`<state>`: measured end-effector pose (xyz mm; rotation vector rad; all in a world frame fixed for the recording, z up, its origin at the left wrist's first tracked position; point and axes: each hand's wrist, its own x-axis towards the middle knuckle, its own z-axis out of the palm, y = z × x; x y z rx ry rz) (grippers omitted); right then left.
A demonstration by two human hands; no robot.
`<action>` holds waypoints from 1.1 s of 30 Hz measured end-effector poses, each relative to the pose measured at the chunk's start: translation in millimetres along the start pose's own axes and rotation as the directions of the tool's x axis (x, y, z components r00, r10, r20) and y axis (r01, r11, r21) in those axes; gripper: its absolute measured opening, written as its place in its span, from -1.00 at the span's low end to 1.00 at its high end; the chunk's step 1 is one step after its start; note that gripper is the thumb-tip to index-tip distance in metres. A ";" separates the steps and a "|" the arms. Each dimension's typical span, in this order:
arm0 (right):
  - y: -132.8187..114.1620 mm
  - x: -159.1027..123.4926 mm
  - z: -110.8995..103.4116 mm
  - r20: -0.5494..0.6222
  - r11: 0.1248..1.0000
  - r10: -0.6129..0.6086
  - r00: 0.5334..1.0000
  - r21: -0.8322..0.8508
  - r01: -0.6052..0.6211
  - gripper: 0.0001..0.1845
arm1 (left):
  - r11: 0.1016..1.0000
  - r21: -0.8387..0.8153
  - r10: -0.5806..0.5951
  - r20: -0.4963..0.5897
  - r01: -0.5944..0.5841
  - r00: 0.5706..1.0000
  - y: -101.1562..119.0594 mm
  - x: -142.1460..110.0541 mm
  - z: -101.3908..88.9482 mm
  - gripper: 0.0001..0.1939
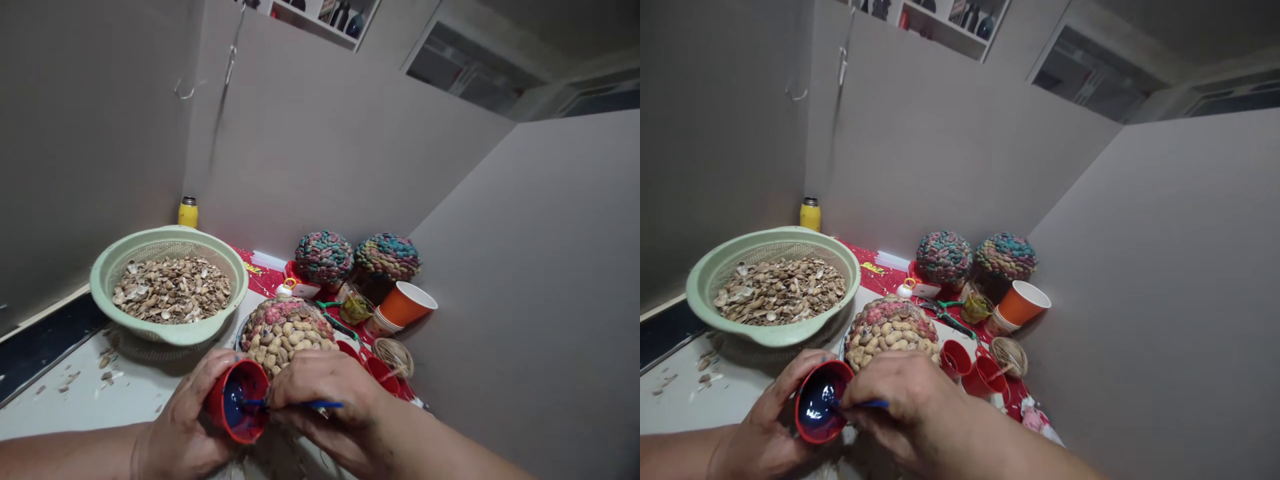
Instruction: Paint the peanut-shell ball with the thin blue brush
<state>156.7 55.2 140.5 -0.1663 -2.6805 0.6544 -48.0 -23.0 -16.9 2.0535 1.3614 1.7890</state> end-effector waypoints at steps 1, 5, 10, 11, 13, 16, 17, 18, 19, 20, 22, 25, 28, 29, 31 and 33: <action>-1.1 -2.3 -1.1 -0.035 1.000 0.008 0.999 0.014 -0.008 -0.88 | 1.000 0.020 0.005 -0.008 -0.005 1.000 0.5 -0.4 -0.6 -0.22; -2.3 -12.2 -3.9 -0.217 0.991 0.129 0.968 0.069 -0.116 -0.91 | 0.998 0.045 -0.039 -0.009 0.039 0.999 6.9 2.2 -3.6 -0.23; 0.7 -20.5 0.0 -0.381 0.893 0.423 0.822 0.329 -0.307 -0.70 | 0.956 -0.144 -0.243 0.109 0.257 0.964 18.9 16.6 -4.1 -0.36; 1.2 -21.0 0.3 -0.390 0.868 0.473 0.790 0.361 -0.341 -0.66 | 0.938 -0.179 -0.274 0.136 0.296 0.952 20.5 19.2 -3.7 -0.37; 2.5 -21.5 -0.7 -0.395 0.827 0.541 0.743 0.413 -0.382 -0.63 | 0.903 -0.236 -0.321 0.188 0.360 0.928 22.1 22.5 -3.0 -0.38; 6.3 -24.2 -4.9 -0.424 0.793 0.581 0.695 0.489 -0.364 -0.65 | 0.845 -0.295 -0.373 0.271 0.446 0.887 20.3 21.3 -2.4 -0.33; 8.2 -26.3 -6.6 -0.444 0.787 0.587 0.677 0.508 -0.349 -0.66 | 0.829 -0.308 -0.385 0.292 0.468 0.875 18.8 19.5 -2.2 -0.31; 10.3 -28.8 -8.2 -0.465 0.785 0.592 0.658 0.518 -0.341 -0.66 | 0.818 -0.317 -0.391 0.304 0.480 0.869 16.9 17.4 -2.0 -0.28; 12.5 -31.6 -9.6 -0.488 0.785 0.597 0.637 0.518 -0.340 -0.67 | 0.814 -0.322 -0.393 0.305 0.483 0.867 14.8 15.1 -1.7 -0.27; 14.5 -34.3 -10.6 -0.511 0.788 0.600 0.615 0.510 -0.345 -0.66 | 0.815 -0.324 -0.393 0.298 0.480 0.870 12.6 13.0 -1.2 -0.26; 18.0 -38.6 -11.3 -0.548 0.794 0.603 0.579 0.479 -0.373 -0.66 | 0.820 -0.321 -0.394 0.283 0.473 0.874 8.9 10.2 -0.1 -0.26; 21.7 -40.1 -8.3 -0.616 0.847 0.531 0.582 0.374 -0.378 -0.71 | 0.820 -0.332 -0.384 0.285 0.467 0.878 8.1 11.0 0.9 -0.29; 24.5 -39.5 -2.8 -0.698 0.939 0.317 0.642 0.137 -0.315 -0.87 | 0.816 -0.332 -0.394 0.276 0.472 0.876 11.6 14.8 0.5 -0.35; 25.4 -40.0 -1.1 -0.705 0.956 0.239 0.668 0.050 -0.288 -0.93 | 0.817 -0.319 -0.407 0.271 0.480 0.872 12.3 15.5 0.5 -0.38; 27.3 -43.2 1.5 -0.690 0.966 0.145 0.709 -0.057 -0.253 -0.91 | 0.822 -0.281 -0.433 0.257 0.495 0.864 11.5 14.4 1.3 -0.40; 29.2 -48.6 3.3 -0.653 0.966 0.100 0.751 -0.116 -0.230 -0.83 | 0.831 -0.227 -0.459 0.237 0.508 0.856 8.3 10.6 2.9 -0.39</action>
